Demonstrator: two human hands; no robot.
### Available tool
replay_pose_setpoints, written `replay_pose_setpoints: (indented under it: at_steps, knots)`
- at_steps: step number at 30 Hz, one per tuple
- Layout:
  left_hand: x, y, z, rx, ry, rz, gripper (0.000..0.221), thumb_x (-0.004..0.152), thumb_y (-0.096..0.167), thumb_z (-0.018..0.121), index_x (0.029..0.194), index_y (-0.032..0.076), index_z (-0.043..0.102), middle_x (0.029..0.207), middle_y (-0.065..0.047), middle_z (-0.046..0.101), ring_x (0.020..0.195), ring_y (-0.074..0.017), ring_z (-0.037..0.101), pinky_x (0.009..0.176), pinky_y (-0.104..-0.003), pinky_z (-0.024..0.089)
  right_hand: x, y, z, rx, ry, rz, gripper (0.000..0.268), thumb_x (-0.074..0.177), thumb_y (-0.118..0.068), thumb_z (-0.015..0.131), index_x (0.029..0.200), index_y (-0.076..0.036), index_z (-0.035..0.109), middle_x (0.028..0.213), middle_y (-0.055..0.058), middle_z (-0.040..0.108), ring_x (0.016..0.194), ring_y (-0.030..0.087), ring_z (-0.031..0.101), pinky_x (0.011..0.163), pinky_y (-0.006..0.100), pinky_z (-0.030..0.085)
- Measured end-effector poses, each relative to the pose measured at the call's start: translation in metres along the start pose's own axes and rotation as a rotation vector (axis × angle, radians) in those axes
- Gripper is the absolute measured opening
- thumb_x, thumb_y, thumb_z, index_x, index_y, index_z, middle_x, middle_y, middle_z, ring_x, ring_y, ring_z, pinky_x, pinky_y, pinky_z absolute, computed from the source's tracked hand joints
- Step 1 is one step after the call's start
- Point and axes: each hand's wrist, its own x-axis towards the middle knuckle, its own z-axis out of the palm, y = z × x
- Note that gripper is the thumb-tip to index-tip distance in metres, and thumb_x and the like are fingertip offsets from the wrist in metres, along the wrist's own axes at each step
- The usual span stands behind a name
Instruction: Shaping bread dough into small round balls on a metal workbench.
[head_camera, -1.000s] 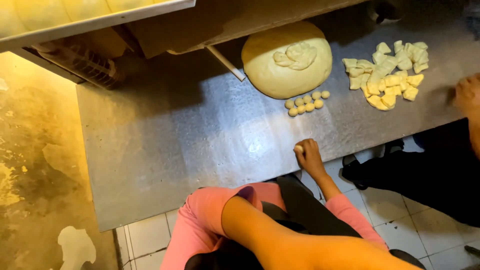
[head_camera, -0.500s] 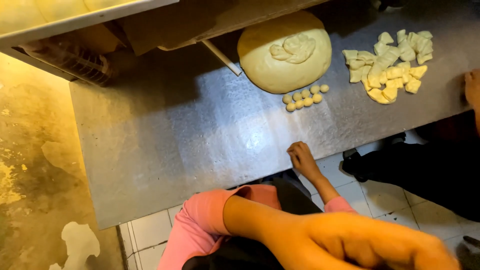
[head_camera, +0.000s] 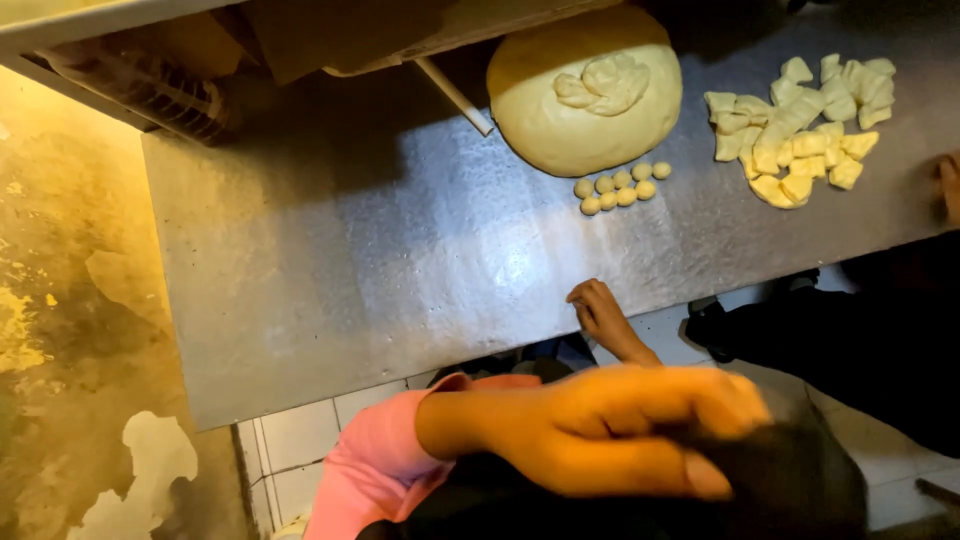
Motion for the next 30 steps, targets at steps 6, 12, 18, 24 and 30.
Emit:
replay_pose_setpoints:
  at_steps: [6,12,18,24,30]
  knots:
    - [-0.034,-0.075,-0.061,0.583,0.188,-0.155,0.025,0.104,0.023,0.062,0.120,0.005,0.060,0.110,-0.014,0.063,0.108,-0.0277,0.061,0.098,-0.036,0.048,0.042,-0.018,-0.012,-0.117,0.129,0.057,0.012,0.092,0.004,0.061,0.103,-0.001,0.060,0.102,0.016,0.054,0.098,0.035,0.052,0.088,0.040,0.045]
    - [-0.141,-0.206,-0.112,0.876,0.491,-0.378,0.021,0.099,0.023,0.060,0.114,0.009,0.067,0.112,-0.010,0.072,0.105,-0.0300,0.066,0.093,-0.041,0.049,0.005,-0.027,0.018,0.010,0.030,0.091,0.020,0.083,0.003,0.063,0.101,-0.006,0.065,0.097,0.012,0.058,0.093,0.032,0.057,0.084,0.040,0.047]
    - [-0.183,-0.209,-0.112,0.901,0.607,-0.482,0.028,0.095,0.016,0.059,0.122,0.010,0.064,0.115,-0.012,0.071,0.102,-0.0301,0.069,0.093,-0.042,0.050,0.014,-0.001,-0.024,-0.165,0.067,0.147,0.019,0.090,0.003,0.059,0.107,-0.004,0.065,0.100,0.015,0.057,0.096,0.034,0.054,0.087,0.040,0.046]
    - [-0.193,-0.210,-0.123,0.970,0.738,-0.450,0.032,0.096,0.012,0.057,0.127,0.009,0.061,0.119,-0.012,0.072,0.108,-0.0308,0.068,0.093,-0.041,0.049,0.053,-0.058,0.012,-0.024,0.260,0.265,0.023,0.087,0.001,0.062,0.110,-0.003,0.063,0.102,0.015,0.057,0.096,0.034,0.054,0.086,0.041,0.046]
    - [-0.197,-0.211,-0.135,1.042,0.758,-0.414,0.038,0.094,0.008,0.057,0.132,0.008,0.059,0.119,-0.014,0.070,0.109,-0.0317,0.067,0.093,-0.041,0.049,-0.010,-0.024,-0.002,-0.136,0.095,0.124,0.027,0.091,0.005,0.058,0.115,-0.003,0.064,0.097,0.016,0.056,0.098,0.036,0.054,0.090,0.042,0.045]
